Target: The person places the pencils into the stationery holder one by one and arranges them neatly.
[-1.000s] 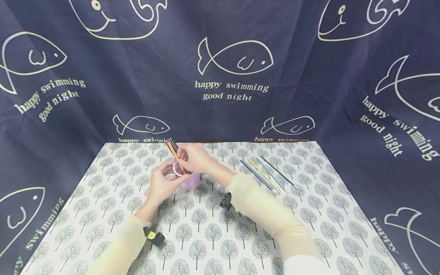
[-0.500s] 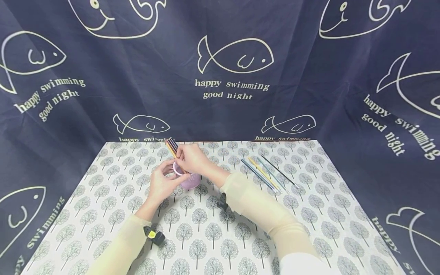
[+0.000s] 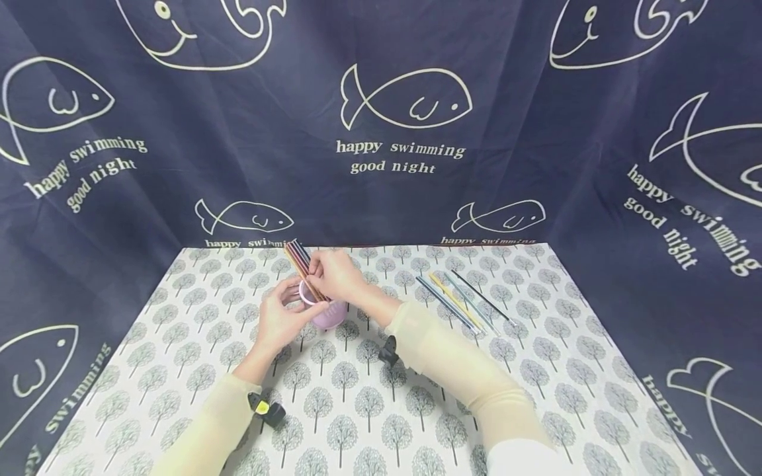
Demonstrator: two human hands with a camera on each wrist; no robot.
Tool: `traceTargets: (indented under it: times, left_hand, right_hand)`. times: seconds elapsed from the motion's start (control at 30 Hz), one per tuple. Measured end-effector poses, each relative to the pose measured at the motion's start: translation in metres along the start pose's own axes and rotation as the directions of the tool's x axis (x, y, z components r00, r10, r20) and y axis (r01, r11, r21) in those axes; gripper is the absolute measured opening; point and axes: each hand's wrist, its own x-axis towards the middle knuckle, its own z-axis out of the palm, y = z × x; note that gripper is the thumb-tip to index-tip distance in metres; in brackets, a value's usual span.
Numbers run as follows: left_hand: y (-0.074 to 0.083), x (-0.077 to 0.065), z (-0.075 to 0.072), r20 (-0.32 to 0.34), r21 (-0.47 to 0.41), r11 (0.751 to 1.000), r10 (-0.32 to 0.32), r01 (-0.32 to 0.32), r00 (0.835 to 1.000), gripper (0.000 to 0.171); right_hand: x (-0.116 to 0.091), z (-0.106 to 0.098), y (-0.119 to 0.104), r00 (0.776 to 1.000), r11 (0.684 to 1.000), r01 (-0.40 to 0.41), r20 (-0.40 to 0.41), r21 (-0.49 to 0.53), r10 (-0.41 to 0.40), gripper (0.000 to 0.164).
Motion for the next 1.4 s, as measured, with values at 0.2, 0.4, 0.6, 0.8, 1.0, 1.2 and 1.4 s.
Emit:
traceTargets:
  times: [0.2,0.4,0.6,0.8,1.0,1.2,1.4]
  left_hand:
    - [0.001,0.001,0.001,0.0,-0.01,0.999,-0.049,0.049,0.999,0.078]
    - [0.002,0.001,0.001,0.001,-0.019,0.997,-0.07,0.07,0.998,0.078]
    - [0.003,0.0,-0.001,0.002,0.004,0.996,-0.093,0.093,0.996,0.079]
    - [0.005,0.0,0.0,0.001,0.003,0.998,-0.07,0.07,0.998,0.077]
    - [0.005,0.0,0.002,-0.005,-0.001,0.998,-0.059,0.059,0.998,0.075]
    - [0.005,0.0,0.002,-0.007,0.004,0.999,-0.046,0.046,0.999,0.076]
    - [0.005,0.001,0.001,-0.008,0.006,0.999,-0.051,0.051,0.999,0.075]
  right_hand:
    - [-0.008,-0.031,0.019,0.996,0.998,-0.064,-0.06,0.002,0.064,0.005]
    - [-0.024,-0.073,0.051,0.983,0.99,-0.137,-0.127,-0.027,0.132,0.004]
    - [-0.043,-0.097,0.084,0.972,0.985,-0.152,-0.195,-0.076,0.135,0.004]
    - [-0.066,-0.099,0.108,0.964,0.975,-0.2,-0.199,-0.1,0.177,0.005]
    - [-0.092,-0.092,0.131,0.968,0.966,-0.214,-0.164,-0.143,0.19,0.006]
    - [-0.114,-0.082,0.151,0.977,0.959,-0.194,-0.125,-0.206,0.171,0.006]
    - [-0.13,-0.074,0.155,0.97,0.923,-0.243,-0.051,-0.298,0.239,0.007]
